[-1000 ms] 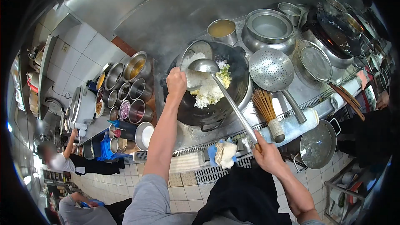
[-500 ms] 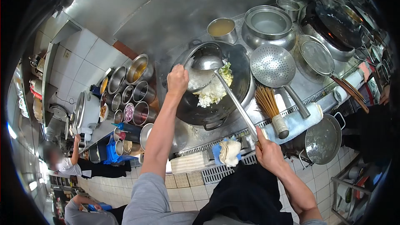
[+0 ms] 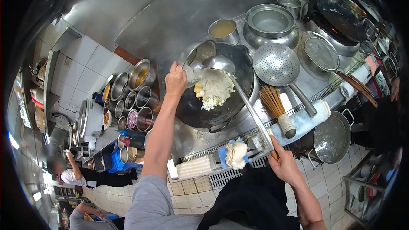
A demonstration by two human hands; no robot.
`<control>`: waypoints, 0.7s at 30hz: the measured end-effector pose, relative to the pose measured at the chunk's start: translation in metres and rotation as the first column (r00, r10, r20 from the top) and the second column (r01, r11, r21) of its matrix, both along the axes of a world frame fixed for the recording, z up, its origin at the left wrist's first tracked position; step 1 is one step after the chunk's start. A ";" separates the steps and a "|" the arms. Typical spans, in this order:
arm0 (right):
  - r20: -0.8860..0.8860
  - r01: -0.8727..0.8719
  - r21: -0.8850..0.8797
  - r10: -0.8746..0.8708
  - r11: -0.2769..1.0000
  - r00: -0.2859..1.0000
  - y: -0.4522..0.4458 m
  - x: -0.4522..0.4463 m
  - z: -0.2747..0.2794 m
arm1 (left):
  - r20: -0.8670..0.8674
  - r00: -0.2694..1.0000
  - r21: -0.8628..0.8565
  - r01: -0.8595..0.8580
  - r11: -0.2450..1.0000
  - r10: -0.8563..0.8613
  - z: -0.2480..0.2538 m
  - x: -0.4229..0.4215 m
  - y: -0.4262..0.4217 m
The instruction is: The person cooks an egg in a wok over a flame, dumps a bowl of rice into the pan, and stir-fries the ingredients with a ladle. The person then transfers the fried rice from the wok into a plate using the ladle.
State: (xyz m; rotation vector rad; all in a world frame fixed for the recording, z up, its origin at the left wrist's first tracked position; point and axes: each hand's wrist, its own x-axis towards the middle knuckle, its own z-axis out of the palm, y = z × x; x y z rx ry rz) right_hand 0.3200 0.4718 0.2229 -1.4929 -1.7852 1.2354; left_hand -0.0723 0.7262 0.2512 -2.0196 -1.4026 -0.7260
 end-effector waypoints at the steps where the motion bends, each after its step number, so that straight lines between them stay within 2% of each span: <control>1: -0.050 0.022 -0.018 -0.023 1.000 0.998 0.003 -0.006 0.002 | -0.004 1.000 0.001 0.002 1.000 -0.002 0.006 0.003 -0.002; 4: -0.136 0.033 -0.017 -0.035 0.999 0.990 0.020 -0.030 0.003 | 0.066 0.997 -0.051 -0.043 0.998 0.047 0.020 0.012 -0.003; 6: -0.170 0.025 0.004 -0.023 1.000 0.985 0.028 -0.041 -0.009 | 0.021 0.998 -0.012 0.052 0.999 -0.051 0.022 0.015 0.001; 9: -0.083 0.010 0.203 0.007 0.979 0.997 0.025 -0.049 -0.034 | 0.053 0.998 0.015 0.039 0.999 -0.040 0.008 0.003 0.009; 10: -0.080 0.005 0.202 0.011 0.979 0.997 0.023 -0.042 -0.038 | 0.056 0.998 0.015 0.035 0.999 -0.036 0.008 0.003 0.008; 12: 0.108 -0.047 0.297 0.016 0.954 0.994 0.017 -0.026 -0.040 | 0.101 0.994 0.079 0.031 0.996 -0.039 0.003 0.002 0.005; 14: 0.177 -0.082 0.296 0.030 0.952 0.984 0.012 -0.015 -0.035 | 0.147 0.989 0.032 -0.001 0.999 -0.004 0.006 0.007 0.004; 16: 0.010 -0.045 0.001 0.045 0.999 0.999 0.007 -0.007 -0.022 | 0.182 0.983 -0.001 -0.034 0.999 0.034 0.007 0.002 0.003; 18: -0.007 -0.031 0.001 0.031 1.000 0.999 0.003 -0.012 -0.016 | 0.115 0.993 0.024 -0.001 1.000 -0.002 0.005 -0.005 0.005; 19: -0.090 0.003 -0.039 -0.007 0.999 0.996 0.002 -0.017 -0.010 | 0.115 0.993 0.022 -0.001 1.000 -0.002 0.005 -0.006 0.003; 21: -0.240 0.045 -0.094 -0.067 0.995 0.969 0.006 -0.031 -0.002 | 0.264 0.964 -0.045 0.045 0.998 -0.031 0.003 -0.001 -0.001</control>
